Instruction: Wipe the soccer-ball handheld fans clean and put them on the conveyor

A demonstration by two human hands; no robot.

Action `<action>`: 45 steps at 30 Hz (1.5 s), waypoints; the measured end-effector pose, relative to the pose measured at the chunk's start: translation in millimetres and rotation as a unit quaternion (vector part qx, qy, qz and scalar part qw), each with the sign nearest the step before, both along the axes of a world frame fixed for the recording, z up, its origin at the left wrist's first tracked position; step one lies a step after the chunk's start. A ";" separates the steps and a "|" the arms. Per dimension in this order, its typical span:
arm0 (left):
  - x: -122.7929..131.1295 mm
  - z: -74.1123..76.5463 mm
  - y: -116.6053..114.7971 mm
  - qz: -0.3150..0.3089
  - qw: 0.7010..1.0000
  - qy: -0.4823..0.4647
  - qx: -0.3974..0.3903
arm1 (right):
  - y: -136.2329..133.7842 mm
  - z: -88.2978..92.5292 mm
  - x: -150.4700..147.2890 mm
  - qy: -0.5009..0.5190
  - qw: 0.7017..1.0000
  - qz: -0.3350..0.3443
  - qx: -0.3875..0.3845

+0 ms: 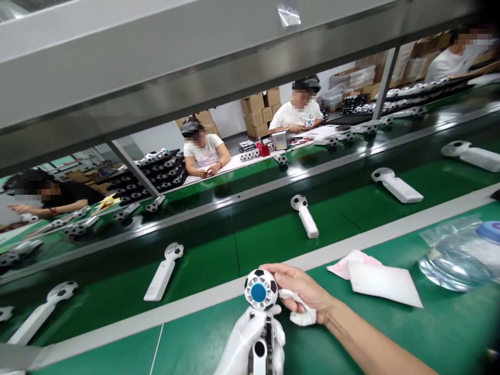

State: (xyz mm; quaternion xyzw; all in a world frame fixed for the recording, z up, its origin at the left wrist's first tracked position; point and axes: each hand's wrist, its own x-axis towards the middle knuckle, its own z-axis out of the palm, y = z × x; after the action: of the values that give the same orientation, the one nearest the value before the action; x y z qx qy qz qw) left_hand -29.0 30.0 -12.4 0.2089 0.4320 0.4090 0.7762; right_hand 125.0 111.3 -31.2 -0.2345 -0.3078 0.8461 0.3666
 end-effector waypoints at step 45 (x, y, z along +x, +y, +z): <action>3.4 13.7 66.3 -0.021 0.968 0.232 0.089 | 0.2 -13.5 -9.8 -0.249 0.934 -0.246 0.068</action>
State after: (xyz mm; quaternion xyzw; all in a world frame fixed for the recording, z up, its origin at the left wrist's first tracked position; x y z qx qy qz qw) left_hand -25.6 96.3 1.3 0.3752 0.5575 0.3700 0.6415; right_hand 115.2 111.5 -44.7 -0.4804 -0.3793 0.6210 0.4896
